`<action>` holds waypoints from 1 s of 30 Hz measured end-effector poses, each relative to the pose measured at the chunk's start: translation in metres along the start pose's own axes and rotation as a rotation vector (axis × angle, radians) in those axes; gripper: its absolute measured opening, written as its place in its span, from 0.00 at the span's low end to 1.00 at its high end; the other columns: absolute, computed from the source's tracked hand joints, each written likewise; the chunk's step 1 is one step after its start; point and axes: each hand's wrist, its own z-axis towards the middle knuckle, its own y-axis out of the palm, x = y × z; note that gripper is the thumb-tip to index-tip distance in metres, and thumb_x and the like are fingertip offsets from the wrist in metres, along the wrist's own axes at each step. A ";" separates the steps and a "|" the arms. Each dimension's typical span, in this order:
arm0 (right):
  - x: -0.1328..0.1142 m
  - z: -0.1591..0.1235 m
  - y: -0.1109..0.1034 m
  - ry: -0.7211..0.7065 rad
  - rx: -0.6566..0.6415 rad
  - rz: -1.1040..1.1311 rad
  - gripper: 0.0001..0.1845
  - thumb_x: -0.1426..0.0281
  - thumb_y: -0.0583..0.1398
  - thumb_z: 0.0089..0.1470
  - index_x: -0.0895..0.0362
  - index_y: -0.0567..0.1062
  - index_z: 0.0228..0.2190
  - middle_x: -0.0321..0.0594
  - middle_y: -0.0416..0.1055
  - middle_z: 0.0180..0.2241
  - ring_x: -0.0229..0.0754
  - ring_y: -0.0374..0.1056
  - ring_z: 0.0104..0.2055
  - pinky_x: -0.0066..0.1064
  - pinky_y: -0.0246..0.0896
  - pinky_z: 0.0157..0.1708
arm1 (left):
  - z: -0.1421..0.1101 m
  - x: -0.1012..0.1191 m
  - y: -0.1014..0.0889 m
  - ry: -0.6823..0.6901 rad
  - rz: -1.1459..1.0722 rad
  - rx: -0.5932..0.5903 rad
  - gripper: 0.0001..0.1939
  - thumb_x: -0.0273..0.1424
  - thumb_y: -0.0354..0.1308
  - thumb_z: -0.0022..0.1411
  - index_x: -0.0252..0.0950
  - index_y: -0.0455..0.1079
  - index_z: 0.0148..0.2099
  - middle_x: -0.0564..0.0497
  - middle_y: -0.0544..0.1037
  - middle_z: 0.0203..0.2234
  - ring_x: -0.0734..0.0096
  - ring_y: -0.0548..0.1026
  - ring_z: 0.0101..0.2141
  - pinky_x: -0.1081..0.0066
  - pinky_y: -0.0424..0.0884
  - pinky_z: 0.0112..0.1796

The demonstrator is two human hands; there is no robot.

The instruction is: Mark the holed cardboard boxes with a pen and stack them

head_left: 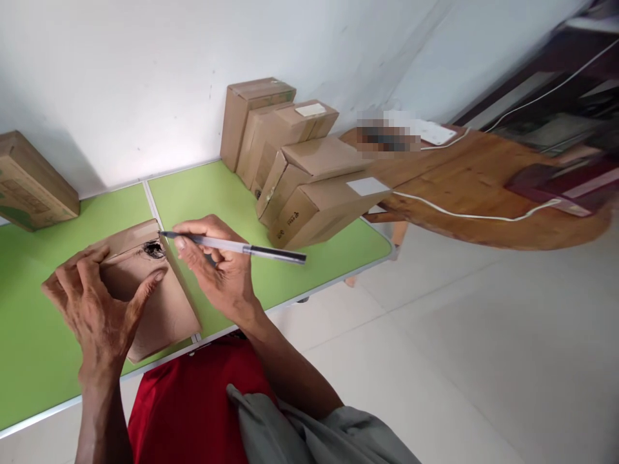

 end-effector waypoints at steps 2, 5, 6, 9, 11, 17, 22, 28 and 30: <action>-0.003 0.000 0.001 -0.028 -0.061 -0.039 0.10 0.59 0.64 0.72 0.48 0.84 0.45 0.42 0.83 0.43 0.44 0.79 0.40 0.35 0.78 0.40 | 0.000 0.001 0.000 -0.002 0.008 -0.006 0.54 0.76 0.54 0.63 0.30 0.75 0.65 0.23 0.79 0.58 0.21 0.72 0.60 0.27 0.56 0.66; -0.001 0.000 -0.001 -0.016 -0.065 -0.036 0.10 0.59 0.64 0.71 0.49 0.84 0.42 0.40 0.83 0.39 0.42 0.77 0.35 0.33 0.76 0.34 | 0.000 0.001 -0.001 -0.008 0.003 -0.006 0.54 0.75 0.54 0.63 0.31 0.75 0.65 0.23 0.79 0.60 0.21 0.72 0.61 0.27 0.56 0.67; 0.001 0.000 -0.004 0.009 -0.028 -0.011 0.10 0.59 0.65 0.71 0.50 0.84 0.41 0.39 0.82 0.37 0.41 0.75 0.32 0.31 0.74 0.31 | 0.000 0.001 -0.001 -0.010 -0.002 -0.006 0.54 0.75 0.55 0.63 0.31 0.75 0.65 0.23 0.79 0.60 0.22 0.72 0.61 0.28 0.56 0.67; 0.011 -0.002 -0.016 0.069 0.115 0.044 0.12 0.56 0.66 0.70 0.51 0.81 0.42 0.34 0.78 0.31 0.38 0.71 0.27 0.29 0.67 0.26 | -0.002 0.000 -0.001 -0.010 -0.033 0.005 0.52 0.73 0.59 0.62 0.32 0.75 0.65 0.24 0.78 0.62 0.23 0.72 0.62 0.28 0.54 0.68; 0.019 -0.005 -0.030 0.091 0.163 -0.013 0.15 0.53 0.64 0.72 0.52 0.79 0.41 0.33 0.76 0.28 0.38 0.71 0.26 0.28 0.64 0.25 | -0.003 -0.002 -0.001 -0.011 -0.054 0.016 0.50 0.73 0.60 0.62 0.33 0.74 0.65 0.25 0.78 0.63 0.23 0.72 0.62 0.28 0.54 0.68; 0.049 -0.008 -0.083 0.446 -0.210 -1.000 0.14 0.63 0.58 0.78 0.56 0.78 0.39 0.47 0.83 0.38 0.48 0.78 0.41 0.34 0.63 0.39 | -0.005 -0.007 0.000 -0.030 -0.082 0.028 0.49 0.72 0.62 0.61 0.37 0.73 0.66 0.27 0.77 0.62 0.23 0.70 0.64 0.25 0.51 0.68; 0.075 -0.010 -0.098 0.716 -0.410 -1.292 0.10 0.68 0.61 0.77 0.58 0.81 0.46 0.54 0.85 0.51 0.53 0.80 0.52 0.35 0.59 0.40 | -0.005 -0.006 -0.003 -0.058 -0.083 0.005 0.47 0.72 0.61 0.61 0.42 0.72 0.67 0.31 0.76 0.64 0.23 0.69 0.67 0.23 0.52 0.70; 0.089 -0.022 -0.102 0.778 -0.467 -1.322 0.14 0.64 0.58 0.80 0.57 0.82 0.52 0.54 0.84 0.54 0.52 0.79 0.56 0.35 0.62 0.45 | -0.007 -0.004 -0.005 -0.030 -0.077 -0.022 0.42 0.65 0.62 0.66 0.45 0.68 0.72 0.37 0.73 0.69 0.20 0.65 0.71 0.21 0.49 0.71; 0.090 -0.024 -0.103 0.775 -0.471 -1.318 0.14 0.64 0.57 0.80 0.57 0.81 0.52 0.53 0.84 0.54 0.52 0.78 0.57 0.35 0.62 0.47 | -0.006 -0.006 -0.004 -0.031 -0.078 -0.018 0.42 0.65 0.63 0.66 0.46 0.68 0.71 0.38 0.73 0.69 0.20 0.65 0.71 0.19 0.49 0.71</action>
